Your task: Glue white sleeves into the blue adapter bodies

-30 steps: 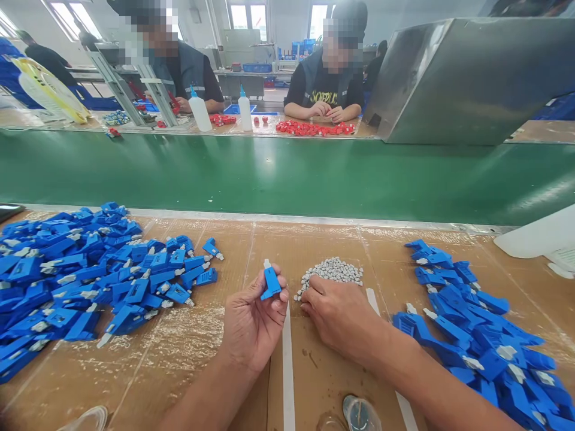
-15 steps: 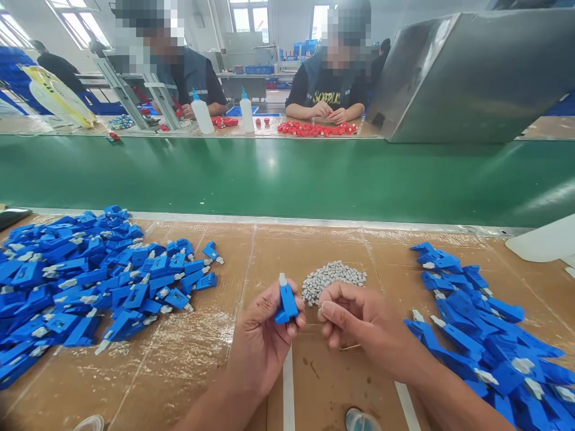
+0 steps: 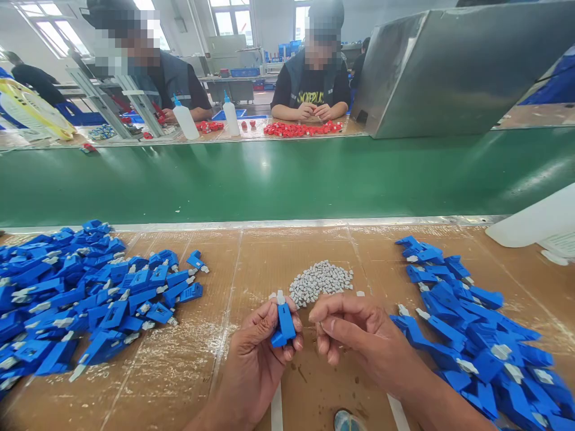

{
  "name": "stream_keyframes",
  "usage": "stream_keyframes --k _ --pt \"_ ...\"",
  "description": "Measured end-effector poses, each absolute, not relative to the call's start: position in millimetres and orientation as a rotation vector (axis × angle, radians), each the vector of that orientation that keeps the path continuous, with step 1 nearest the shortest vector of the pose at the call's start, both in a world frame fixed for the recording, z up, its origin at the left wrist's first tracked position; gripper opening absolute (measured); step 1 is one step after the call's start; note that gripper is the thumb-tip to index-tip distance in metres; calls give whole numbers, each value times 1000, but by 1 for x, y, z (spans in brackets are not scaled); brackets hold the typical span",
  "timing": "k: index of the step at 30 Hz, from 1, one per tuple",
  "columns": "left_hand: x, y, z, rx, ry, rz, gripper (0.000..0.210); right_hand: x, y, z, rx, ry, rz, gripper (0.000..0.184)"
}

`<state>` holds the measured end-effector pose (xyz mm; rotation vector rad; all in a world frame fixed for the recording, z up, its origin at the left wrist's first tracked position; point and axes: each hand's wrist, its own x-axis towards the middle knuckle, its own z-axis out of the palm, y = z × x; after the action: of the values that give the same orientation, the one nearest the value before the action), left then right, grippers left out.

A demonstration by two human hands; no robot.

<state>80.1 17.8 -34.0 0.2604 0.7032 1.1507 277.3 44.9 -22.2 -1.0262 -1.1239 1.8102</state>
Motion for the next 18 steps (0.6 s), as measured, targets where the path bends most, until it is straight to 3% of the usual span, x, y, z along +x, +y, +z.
stream_keyframes --k 14,18 --pt "79 17 -25 222 732 1133 46 285 47 -29 -974 -1102 1615 27" --pt "79 15 -28 276 731 1114 44 281 41 -24 -1064 -1060 1631 30"
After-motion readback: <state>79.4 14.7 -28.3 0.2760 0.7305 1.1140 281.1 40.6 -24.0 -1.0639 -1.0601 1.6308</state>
